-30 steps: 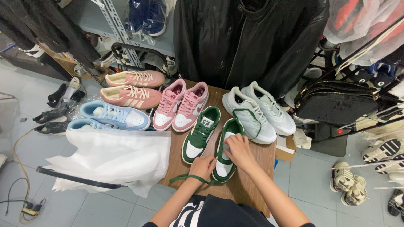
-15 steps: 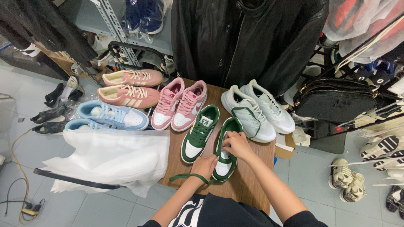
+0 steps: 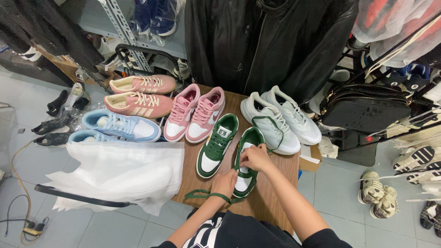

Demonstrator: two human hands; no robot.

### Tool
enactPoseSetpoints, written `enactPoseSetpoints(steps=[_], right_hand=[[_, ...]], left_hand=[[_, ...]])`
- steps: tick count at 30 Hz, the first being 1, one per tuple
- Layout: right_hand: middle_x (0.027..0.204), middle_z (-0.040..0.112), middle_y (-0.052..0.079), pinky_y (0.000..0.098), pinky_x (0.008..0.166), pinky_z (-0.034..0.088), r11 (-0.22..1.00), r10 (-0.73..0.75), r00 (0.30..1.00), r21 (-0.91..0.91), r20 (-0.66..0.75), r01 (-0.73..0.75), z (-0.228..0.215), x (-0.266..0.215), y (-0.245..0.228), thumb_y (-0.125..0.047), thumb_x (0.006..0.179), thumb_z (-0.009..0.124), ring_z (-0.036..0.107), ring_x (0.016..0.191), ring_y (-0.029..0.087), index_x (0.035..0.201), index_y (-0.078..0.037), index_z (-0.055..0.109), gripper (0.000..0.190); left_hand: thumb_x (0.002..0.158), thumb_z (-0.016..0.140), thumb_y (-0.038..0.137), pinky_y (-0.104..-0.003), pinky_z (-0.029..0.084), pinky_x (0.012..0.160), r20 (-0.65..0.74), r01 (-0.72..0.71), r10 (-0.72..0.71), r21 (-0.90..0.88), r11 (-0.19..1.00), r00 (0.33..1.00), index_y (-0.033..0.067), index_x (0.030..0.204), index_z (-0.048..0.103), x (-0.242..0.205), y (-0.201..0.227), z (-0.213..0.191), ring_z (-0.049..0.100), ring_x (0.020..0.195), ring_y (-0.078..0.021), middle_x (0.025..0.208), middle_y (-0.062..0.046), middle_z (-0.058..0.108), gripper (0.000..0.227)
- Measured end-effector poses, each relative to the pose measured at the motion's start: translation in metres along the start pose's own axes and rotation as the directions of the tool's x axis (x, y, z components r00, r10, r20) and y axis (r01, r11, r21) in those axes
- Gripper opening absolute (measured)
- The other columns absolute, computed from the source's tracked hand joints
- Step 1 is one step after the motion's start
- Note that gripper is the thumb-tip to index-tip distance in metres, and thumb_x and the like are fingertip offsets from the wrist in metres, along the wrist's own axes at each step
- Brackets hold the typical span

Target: The person laces a pair of green and white sneakers by threading the laces through the eyelets and pulling them taut.

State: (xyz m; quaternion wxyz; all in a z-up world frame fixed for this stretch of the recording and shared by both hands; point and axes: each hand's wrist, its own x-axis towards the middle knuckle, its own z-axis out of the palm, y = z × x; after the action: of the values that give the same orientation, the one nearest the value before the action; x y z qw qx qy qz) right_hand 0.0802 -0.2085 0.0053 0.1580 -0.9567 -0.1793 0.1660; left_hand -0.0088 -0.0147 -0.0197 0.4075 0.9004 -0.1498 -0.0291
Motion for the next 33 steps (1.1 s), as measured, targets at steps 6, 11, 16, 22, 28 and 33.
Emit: enactPoseSetpoints(steps=[6, 11, 16, 22, 28, 33], right_hand=[[0.084, 0.074, -0.01, 0.047, 0.096, 0.028, 0.999, 0.036, 0.994, -0.002, 0.1, -0.036, 0.004, 0.008, 0.005, -0.034, 0.067, 0.084, 0.062, 0.104, 0.014, 0.077, -0.029, 0.081, 0.012], [0.084, 0.075, -0.01, 0.0465, 0.096, 0.028, 0.999, 0.035, 0.998, 0.025, 0.047, -0.036, 0.008, 0.009, 0.004, -0.032, 0.063, 0.085, 0.062, 0.103, 0.015, 0.077, -0.03, 0.082, 0.014], [0.079, 0.075, -0.009, 0.0464, 0.096, 0.028, 0.998, 0.063, 0.995, -0.001, 0.083, -0.063, 0.004, 0.009, -0.002, -0.033, 0.062, 0.086, 0.063, 0.1, 0.015, 0.074, -0.027, 0.082, 0.014], [0.077, 0.076, -0.007, 0.0465, 0.096, 0.029, 0.998, 0.069, 0.997, 0.009, 0.045, -0.07, 0.003, 0.006, -0.007, -0.03, 0.063, 0.084, 0.064, 0.097, 0.015, 0.074, -0.027, 0.082, 0.012], [0.077, 0.075, -0.008, 0.0468, 0.095, 0.03, 0.999, 0.042, 0.998, -0.033, 0.051, -0.041, 0.005, 0.007, -0.001, -0.03, 0.063, 0.084, 0.063, 0.098, 0.016, 0.074, -0.027, 0.082, 0.011], [0.082, 0.075, -0.009, 0.0501, 0.098, 0.029, 0.997, 0.054, 0.991, -0.057, 0.123, -0.047, 0.011, 0.013, 0.002, -0.034, 0.067, 0.082, 0.063, 0.103, 0.016, 0.077, -0.031, 0.082, 0.011]], left_hand=[[0.103, 0.046, 0.028, -0.056, 0.045, 0.074, -0.008, 0.085, -0.085, 0.012, 0.996, 0.996, 0.0068, 0.093, 0.06, 0.001, -0.001, 0.008, 0.063, 0.081, -0.0437, 0.08, -0.021, 0.066, 0.027], [0.105, 0.046, 0.034, -0.057, 0.046, 0.073, 0.032, 0.198, -0.196, -0.075, 0.977, 0.98, 0.0082, 0.094, 0.06, 0.006, -0.009, 0.005, 0.062, 0.083, -0.0464, 0.083, -0.023, 0.065, 0.031], [0.104, 0.049, 0.031, -0.055, 0.045, 0.073, -0.063, 0.094, -0.089, 0.074, 0.993, 0.994, 0.0075, 0.089, 0.061, 0.006, -0.004, 0.007, 0.062, 0.078, -0.0425, 0.077, -0.019, 0.065, 0.03], [0.098, 0.057, 0.019, -0.044, 0.04, 0.073, -0.193, -0.043, 0.1, 0.283, 0.958, 0.976, 0.0095, 0.081, 0.059, 0.001, 0.006, 0.009, 0.063, 0.068, -0.0303, 0.067, -0.01, 0.065, 0.019], [0.097, 0.058, 0.02, -0.044, 0.04, 0.072, -0.174, -0.032, 0.08, 0.262, 0.964, 0.981, 0.0099, 0.079, 0.06, 0.003, 0.003, 0.02, 0.064, 0.07, -0.0294, 0.067, -0.01, 0.064, 0.02], [0.106, 0.045, 0.032, -0.045, 0.049, 0.076, 0.111, 0.271, -0.248, -0.323, 0.907, 0.962, 0.0104, 0.085, 0.064, 0.003, -0.026, 0.015, 0.066, 0.083, -0.0327, 0.084, -0.012, 0.069, 0.035]])
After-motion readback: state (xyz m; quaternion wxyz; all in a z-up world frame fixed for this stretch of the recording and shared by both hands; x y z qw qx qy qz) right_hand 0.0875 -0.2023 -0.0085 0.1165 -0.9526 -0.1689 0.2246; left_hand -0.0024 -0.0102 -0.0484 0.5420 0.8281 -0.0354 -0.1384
